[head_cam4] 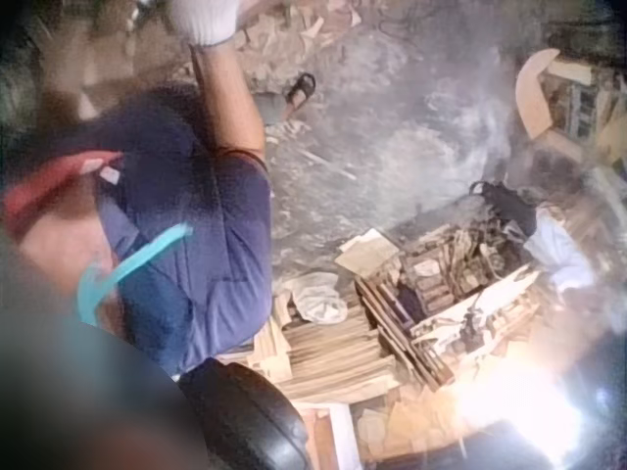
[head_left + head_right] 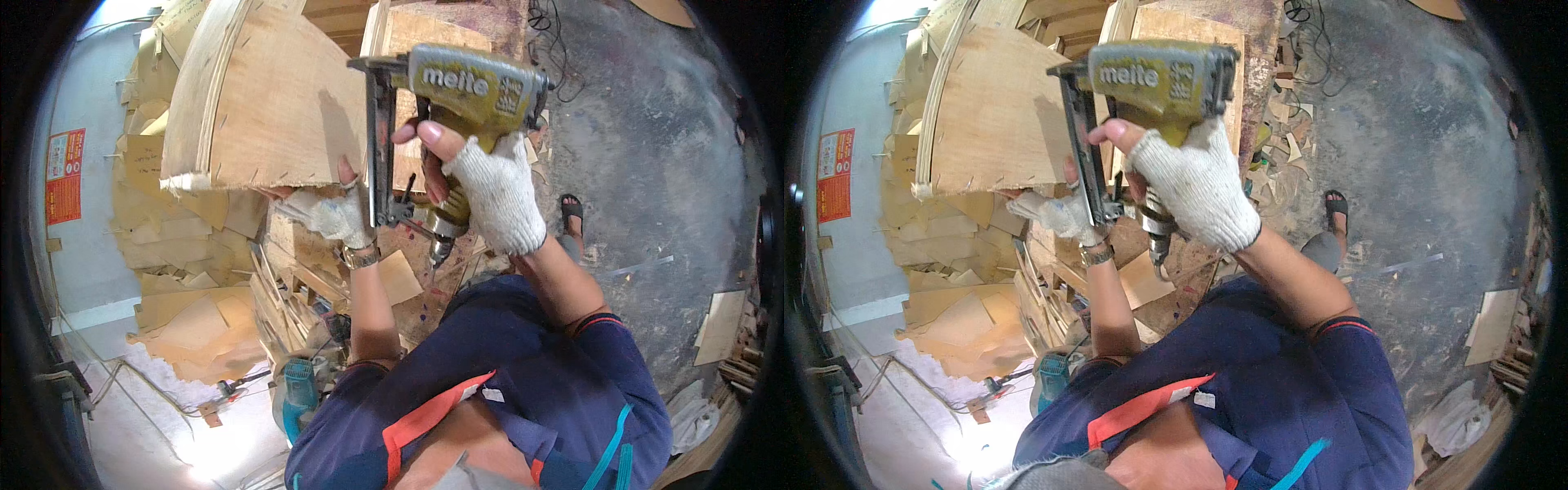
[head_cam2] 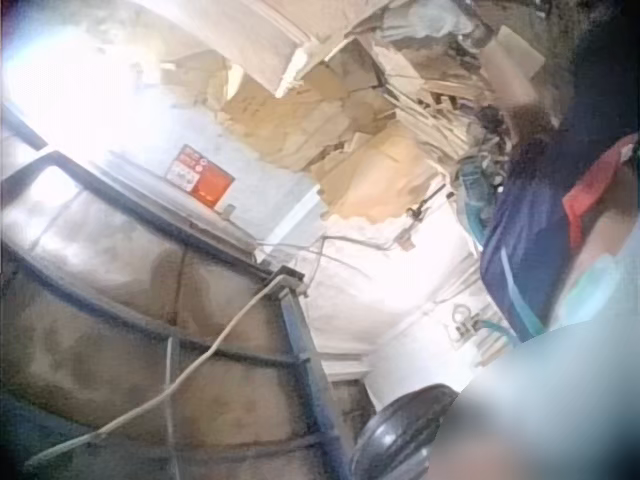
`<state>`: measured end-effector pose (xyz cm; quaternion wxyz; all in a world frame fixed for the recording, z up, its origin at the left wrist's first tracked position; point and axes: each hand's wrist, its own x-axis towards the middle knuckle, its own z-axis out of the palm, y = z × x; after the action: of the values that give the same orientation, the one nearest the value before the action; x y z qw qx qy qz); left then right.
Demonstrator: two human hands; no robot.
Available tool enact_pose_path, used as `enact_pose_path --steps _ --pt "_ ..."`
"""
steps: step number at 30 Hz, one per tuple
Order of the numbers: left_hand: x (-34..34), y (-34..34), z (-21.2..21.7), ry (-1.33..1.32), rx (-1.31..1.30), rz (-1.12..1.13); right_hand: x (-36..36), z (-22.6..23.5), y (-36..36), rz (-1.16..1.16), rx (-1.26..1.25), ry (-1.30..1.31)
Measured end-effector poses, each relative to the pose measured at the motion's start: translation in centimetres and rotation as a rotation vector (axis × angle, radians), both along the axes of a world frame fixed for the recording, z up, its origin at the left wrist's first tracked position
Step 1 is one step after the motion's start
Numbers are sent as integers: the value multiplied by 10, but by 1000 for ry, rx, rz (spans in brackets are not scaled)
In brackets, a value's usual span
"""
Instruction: The person assembles a wooden furniture frame by positioning cut wood pieces and securing them with a nail gun. The person repeatedly aligns and fastens multiple wooden panels to form a structured frame.
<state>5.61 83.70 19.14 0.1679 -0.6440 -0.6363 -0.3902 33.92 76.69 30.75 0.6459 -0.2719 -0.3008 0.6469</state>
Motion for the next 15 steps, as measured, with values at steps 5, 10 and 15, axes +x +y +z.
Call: enact_pose_path --steps 5,10,15 --pt "21 -19 28 -377 272 -119 12 12 34 35 66 -17" --pt "-24 -39 1 237 141 84 12 16 50 101 52 81" --pt "24 -40 29 647 309 367 15 31 59 151 -27 91"
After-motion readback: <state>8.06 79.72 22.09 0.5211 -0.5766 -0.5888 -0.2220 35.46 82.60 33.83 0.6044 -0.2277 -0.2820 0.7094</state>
